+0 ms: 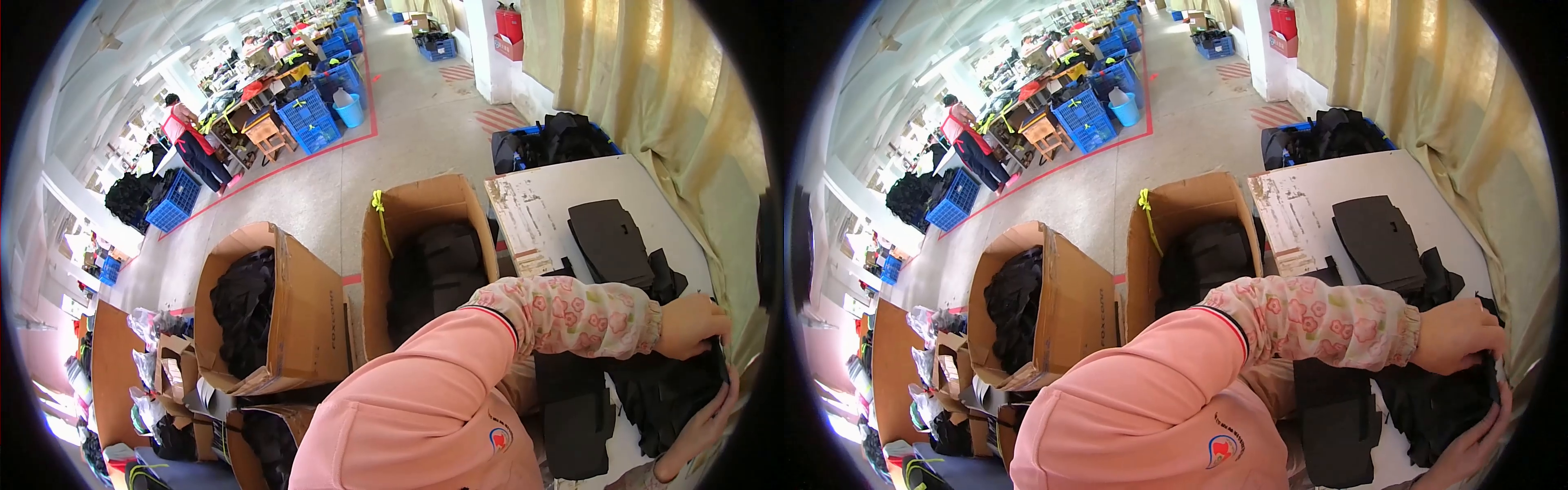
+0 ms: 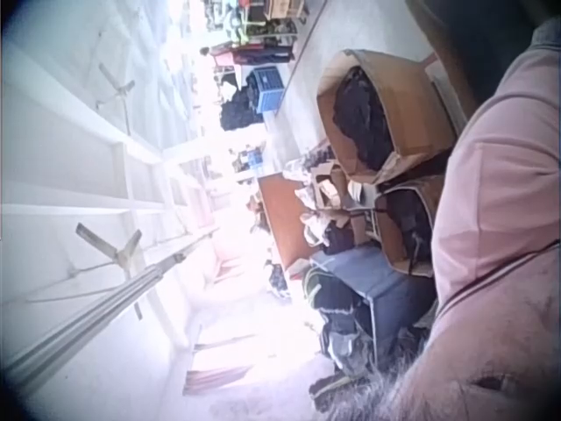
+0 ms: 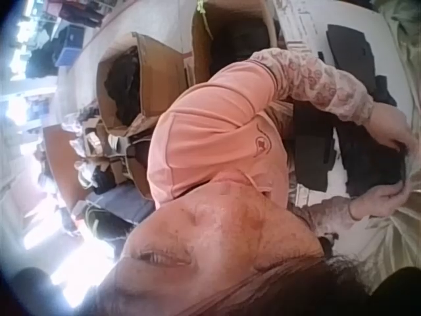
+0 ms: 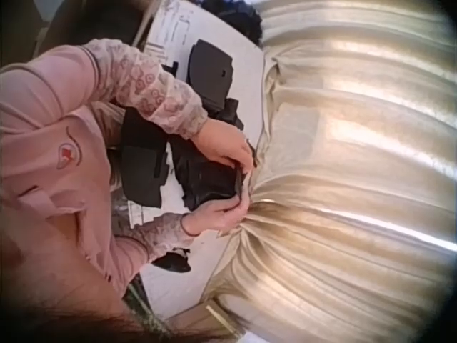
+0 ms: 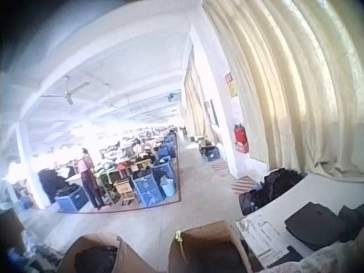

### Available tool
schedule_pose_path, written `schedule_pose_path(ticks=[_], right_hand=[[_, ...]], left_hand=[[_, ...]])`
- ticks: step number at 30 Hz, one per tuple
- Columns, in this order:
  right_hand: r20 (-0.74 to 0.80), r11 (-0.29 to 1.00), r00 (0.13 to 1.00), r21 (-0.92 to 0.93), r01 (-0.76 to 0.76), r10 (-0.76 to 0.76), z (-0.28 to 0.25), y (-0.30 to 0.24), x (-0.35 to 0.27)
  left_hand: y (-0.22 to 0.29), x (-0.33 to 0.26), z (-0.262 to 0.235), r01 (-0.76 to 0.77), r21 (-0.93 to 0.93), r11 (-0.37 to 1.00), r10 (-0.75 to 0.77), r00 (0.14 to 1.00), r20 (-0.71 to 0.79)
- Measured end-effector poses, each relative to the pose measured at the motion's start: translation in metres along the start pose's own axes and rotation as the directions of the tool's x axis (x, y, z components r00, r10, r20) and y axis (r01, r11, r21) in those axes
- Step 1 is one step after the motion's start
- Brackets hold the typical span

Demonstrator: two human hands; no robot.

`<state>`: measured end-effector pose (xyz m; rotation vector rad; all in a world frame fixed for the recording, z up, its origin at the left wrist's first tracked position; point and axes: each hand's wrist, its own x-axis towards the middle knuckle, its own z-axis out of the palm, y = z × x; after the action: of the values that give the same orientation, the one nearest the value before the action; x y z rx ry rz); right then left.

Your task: The recorder is sorting and organizing black fabric pieces on a workstation in a garment factory.

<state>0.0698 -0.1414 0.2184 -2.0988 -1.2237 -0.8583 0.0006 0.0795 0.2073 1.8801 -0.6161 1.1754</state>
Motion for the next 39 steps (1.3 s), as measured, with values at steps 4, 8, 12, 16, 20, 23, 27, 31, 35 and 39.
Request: schedule_pose_path(ticks=[4, 8, 12, 16, 20, 23, 27, 31, 35, 39], right_hand=[[0.127, 0.988, 0.985, -0.117, -0.102, 0.116, -0.002, -0.052, 0.008], [-0.085, 0.997, 0.994, -0.013, -0.071, 0.069, 0.013, -0.083, 0.009], [-0.098, 0.993, 0.988, 0.02, -0.117, 0.119, 0.013, -0.079, 0.011], [-0.184, 0.996, 0.983, -0.091, -0.027, 0.01, 0.002, -0.063, 0.004], [-0.156, 0.993, 0.988, -0.119, -0.026, 0.007, -0.012, -0.056, 0.004], [-0.121, 0.999, 0.993, -0.036, -0.009, 0.005, -0.02, -0.055, -0.002], [0.035, 0.999, 0.999, -0.011, -0.034, 0.034, -0.03, -0.039, -0.034], [0.31, 0.958, 0.94, 0.195, -0.21, 0.143, -0.045, -0.055, -0.065], [0.324, 0.929, 0.917, 0.204, -0.308, 0.232, -0.048, -0.081, -0.076], [0.567, 0.85, 0.796, 0.294, -0.437, 0.213, -0.069, -0.088, -0.084]], left_hand=[[0.001, 0.001, 0.005, -0.014, 0.12, 0.993, 0.026, 0.994, -0.104], [0.0, 0.004, 0.016, 0.002, 0.108, 0.994, 0.0, 1.0, -0.024], [0.002, 0.002, 0.004, 0.047, 0.029, 0.998, -0.045, 0.998, -0.045], [0.009, 0.006, 0.003, -0.032, 0.066, 0.997, 0.036, 0.998, -0.052], [0.0, 0.009, -0.004, -0.074, 0.141, 0.987, 0.08, 0.996, -0.042], [-0.022, 0.009, -0.019, -0.102, 0.282, 0.954, 0.131, 0.987, -0.088], [-0.045, -0.005, -0.055, -0.008, 0.446, 0.895, 0.033, 0.998, -0.049], [-0.06, -0.027, -0.086, 0.057, 0.545, 0.837, -0.095, 0.995, 0.043], [-0.075, -0.049, -0.122, 0.021, 0.56, 0.828, -0.195, 0.947, 0.254], [-0.076, -0.077, -0.186, 0.09, 0.434, 0.896, -0.266, 0.893, 0.364]])
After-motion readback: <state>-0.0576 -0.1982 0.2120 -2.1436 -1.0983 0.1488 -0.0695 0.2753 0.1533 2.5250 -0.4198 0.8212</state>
